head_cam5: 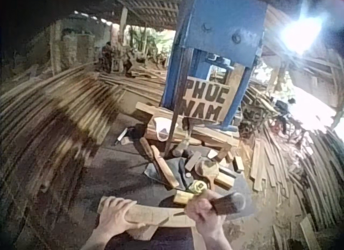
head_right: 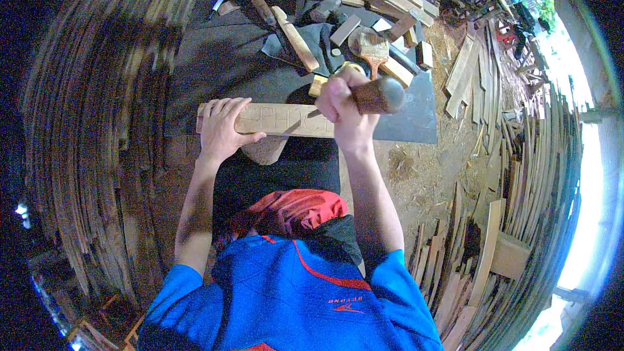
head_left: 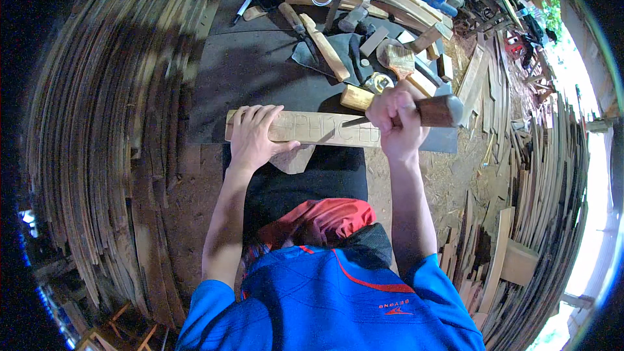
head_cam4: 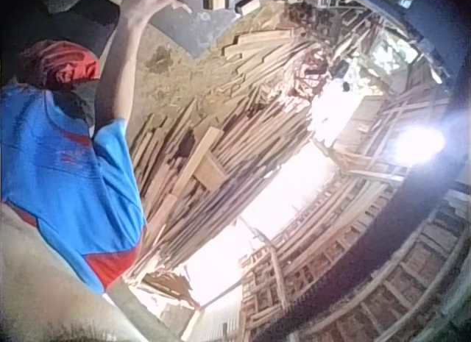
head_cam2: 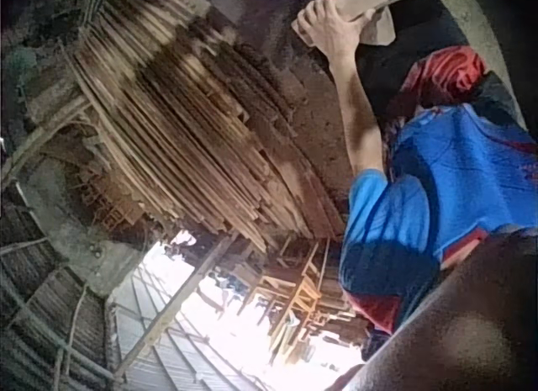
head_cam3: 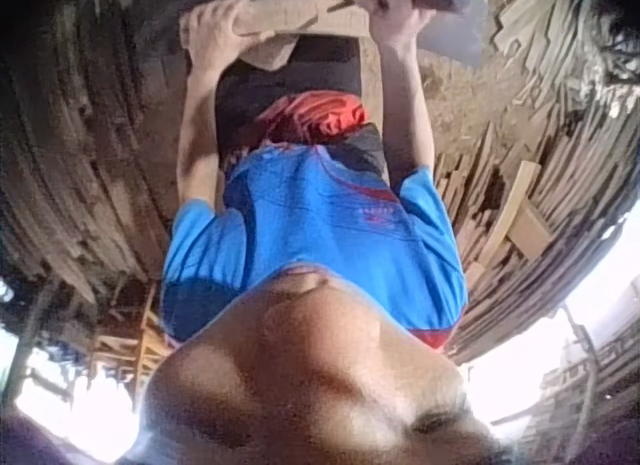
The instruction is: Carving letters or patterns into a piece of wood using a chisel and a mallet.
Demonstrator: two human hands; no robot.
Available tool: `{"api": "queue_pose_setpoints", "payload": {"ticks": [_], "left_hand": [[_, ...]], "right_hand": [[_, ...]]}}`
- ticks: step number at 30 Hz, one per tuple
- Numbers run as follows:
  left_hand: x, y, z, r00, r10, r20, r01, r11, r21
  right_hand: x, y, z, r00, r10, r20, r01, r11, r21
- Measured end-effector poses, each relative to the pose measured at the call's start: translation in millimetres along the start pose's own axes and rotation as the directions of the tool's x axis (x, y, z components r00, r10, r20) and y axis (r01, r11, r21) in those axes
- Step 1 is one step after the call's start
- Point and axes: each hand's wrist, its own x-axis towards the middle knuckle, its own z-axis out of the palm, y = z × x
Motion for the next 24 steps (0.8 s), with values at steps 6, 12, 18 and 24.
{"api": "queue_pose_setpoints", "payload": {"ticks": [6,12,18,24], "left_hand": [[0.1,3.5,-1.9,1.000,-0.017,0.007,0.017,1.000,-0.019],[0.0,-0.6,3.1,1.000,-0.019,0.019,0.019,1.000,-0.012],[1.2,-1.5,2.9,1.000,0.000,-0.001,0.000,1.000,-0.003],[0.7,-3.6,4.1,1.000,-0.003,0.013,0.003,1.000,-0.017]], "right_hand": [[11.4,12.0,25.2,0.992,0.118,0.040,-0.119,0.992,0.037],[15.3,30.6,37.9,0.978,0.177,0.115,-0.187,0.978,0.090],[20.6,31.6,42.1,0.966,0.225,0.130,-0.243,0.959,0.148],[18.2,31.5,43.6,0.944,0.269,0.189,-0.293,0.950,0.107]]}}
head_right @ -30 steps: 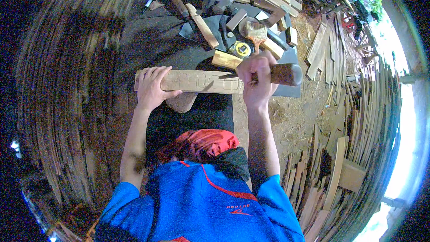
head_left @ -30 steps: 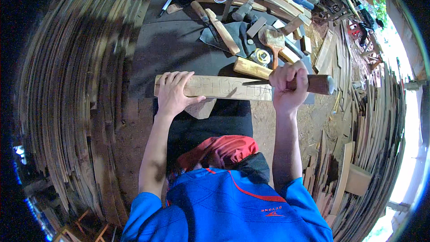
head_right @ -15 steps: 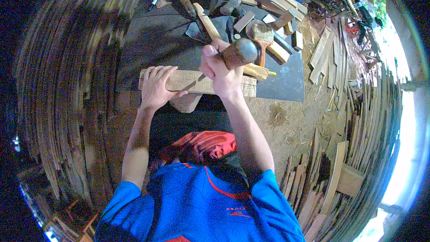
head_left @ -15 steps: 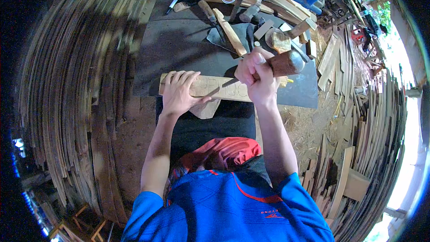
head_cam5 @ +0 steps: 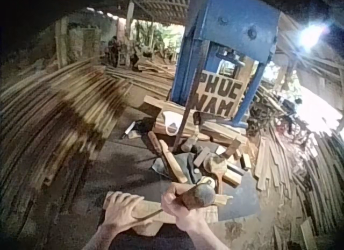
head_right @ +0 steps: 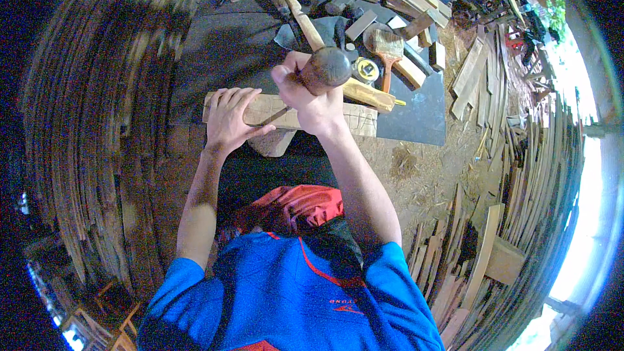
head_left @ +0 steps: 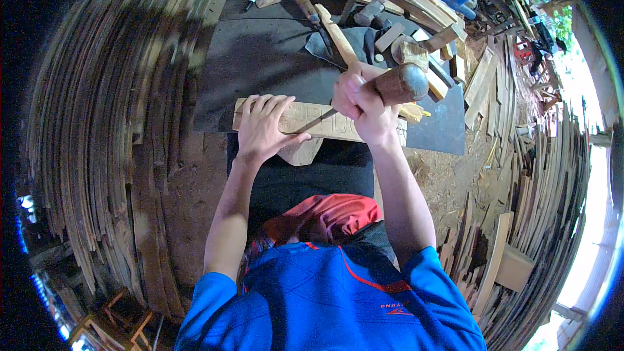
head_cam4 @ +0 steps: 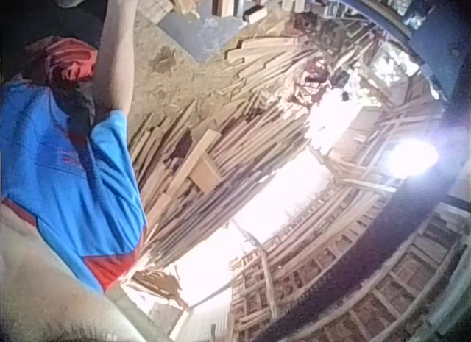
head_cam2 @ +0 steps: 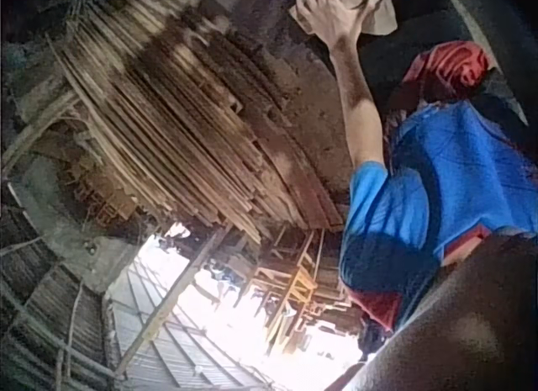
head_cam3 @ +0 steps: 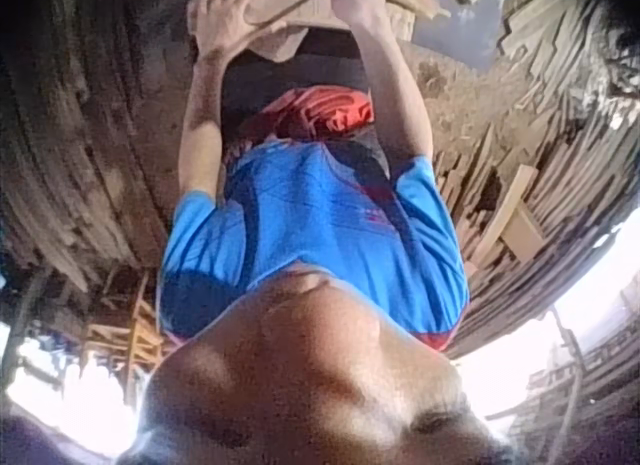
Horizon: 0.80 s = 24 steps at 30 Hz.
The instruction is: Carving letters or patterns into a piece of wood using a chisel and a mallet.
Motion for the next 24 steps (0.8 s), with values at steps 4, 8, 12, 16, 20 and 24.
{"api": "queue_pose_setpoints", "payload": {"ticks": [4,8,12,16,20,24], "left_hand": [[0.0,1.7,-2.5,1.000,0.004,-0.021,-0.004,1.000,0.019],[0.3,2.9,-3.1,0.997,0.041,-0.061,-0.041,0.999,0.013],[-2.7,1.0,0.8,0.995,0.044,-0.089,-0.043,0.999,0.020],[-1.6,0.7,1.5,0.993,0.057,-0.100,-0.057,0.998,0.004],[-0.7,-0.8,-1.6,0.998,0.022,0.062,-0.023,1.000,0.012],[18.3,0.5,-34.7,0.990,0.084,0.110,-0.043,0.943,-0.331]], "right_hand": [[1.6,2.8,2.1,0.998,0.019,-0.052,-0.027,0.989,-0.146],[11.3,1.7,5.6,0.996,0.017,-0.088,-0.018,1.000,-0.013],[28.5,-6.4,20.3,0.953,-0.039,-0.301,-0.016,0.984,-0.178],[34.9,-10.9,18.6,0.978,0.032,-0.208,-0.064,0.987,-0.149],[26.0,1.0,27.8,0.994,-0.058,-0.087,0.029,0.951,-0.309],[20.7,-0.6,28.2,0.970,-0.126,-0.210,0.043,0.932,-0.361]]}}
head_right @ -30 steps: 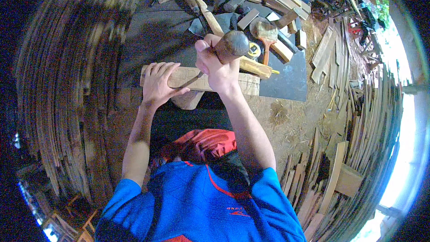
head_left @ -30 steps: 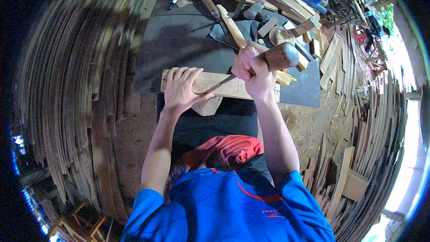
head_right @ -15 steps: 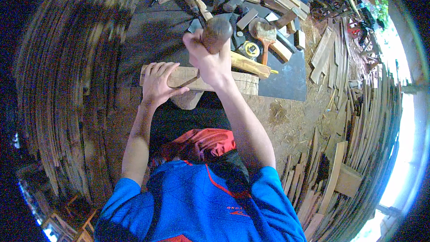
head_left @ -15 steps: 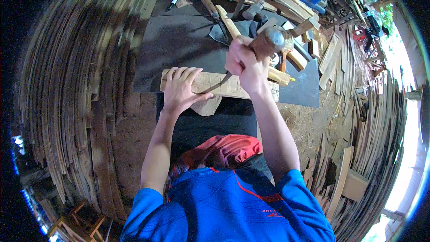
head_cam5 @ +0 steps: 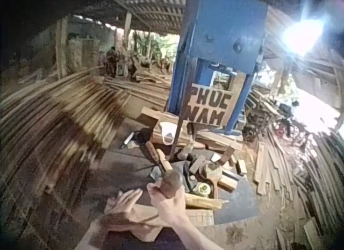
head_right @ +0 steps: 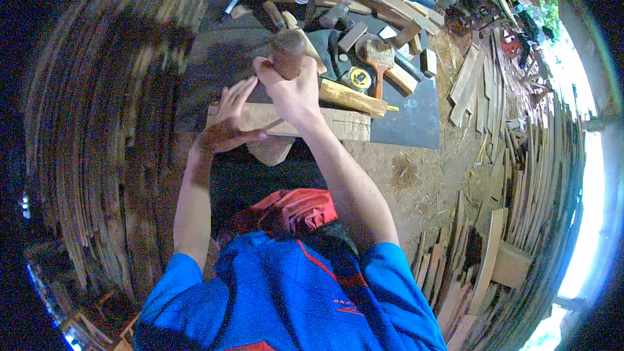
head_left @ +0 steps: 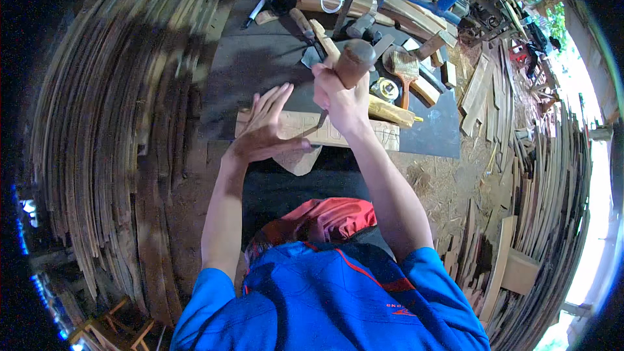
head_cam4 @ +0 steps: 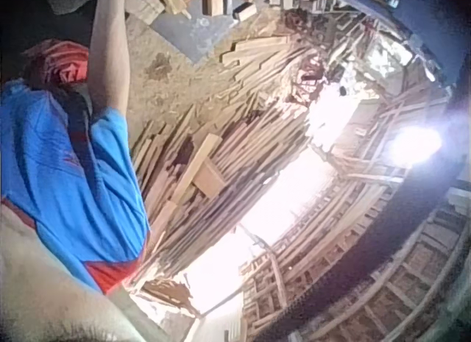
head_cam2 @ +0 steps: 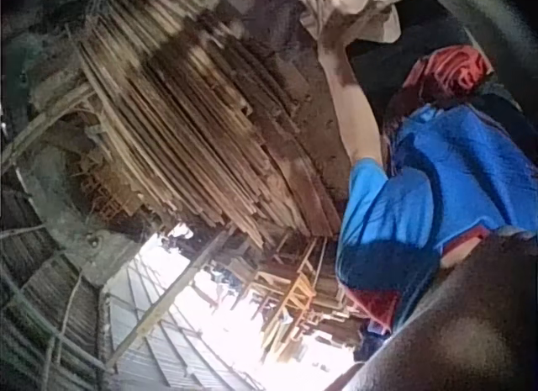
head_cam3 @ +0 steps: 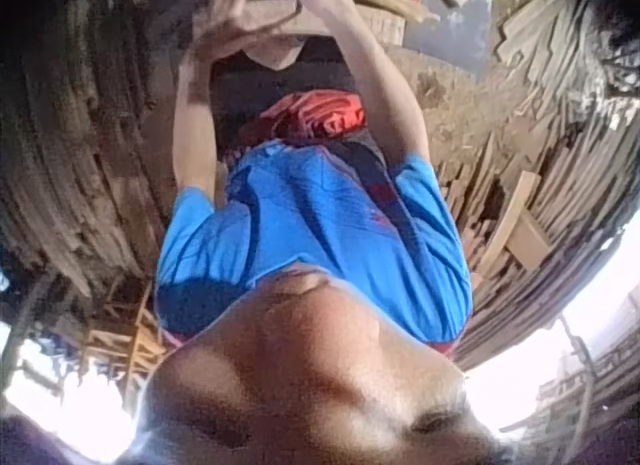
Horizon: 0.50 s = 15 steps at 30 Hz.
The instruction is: Carving letters or patterns into a piece of wood using a chisel and a mallet.
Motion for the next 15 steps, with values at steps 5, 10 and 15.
{"api": "queue_pose_setpoints", "payload": {"ticks": [5,10,15], "left_hand": [[50.6,76.7,-61.9,0.911,0.261,-0.320,-0.390,0.800,-0.456],[86.6,113.1,-48.0,0.914,0.325,-0.244,-0.406,0.701,-0.587],[72.2,110.3,-41.2,0.894,0.338,-0.294,-0.433,0.821,-0.372]], "right_hand": [[-3.0,15.2,-31.9,0.992,0.063,0.110,-0.081,0.983,0.163],[-3.0,16.7,-38.0,0.939,-0.166,0.302,0.224,0.960,-0.169],[-7.2,-2.7,-72.6,0.808,0.114,0.579,0.341,0.710,-0.616]]}}
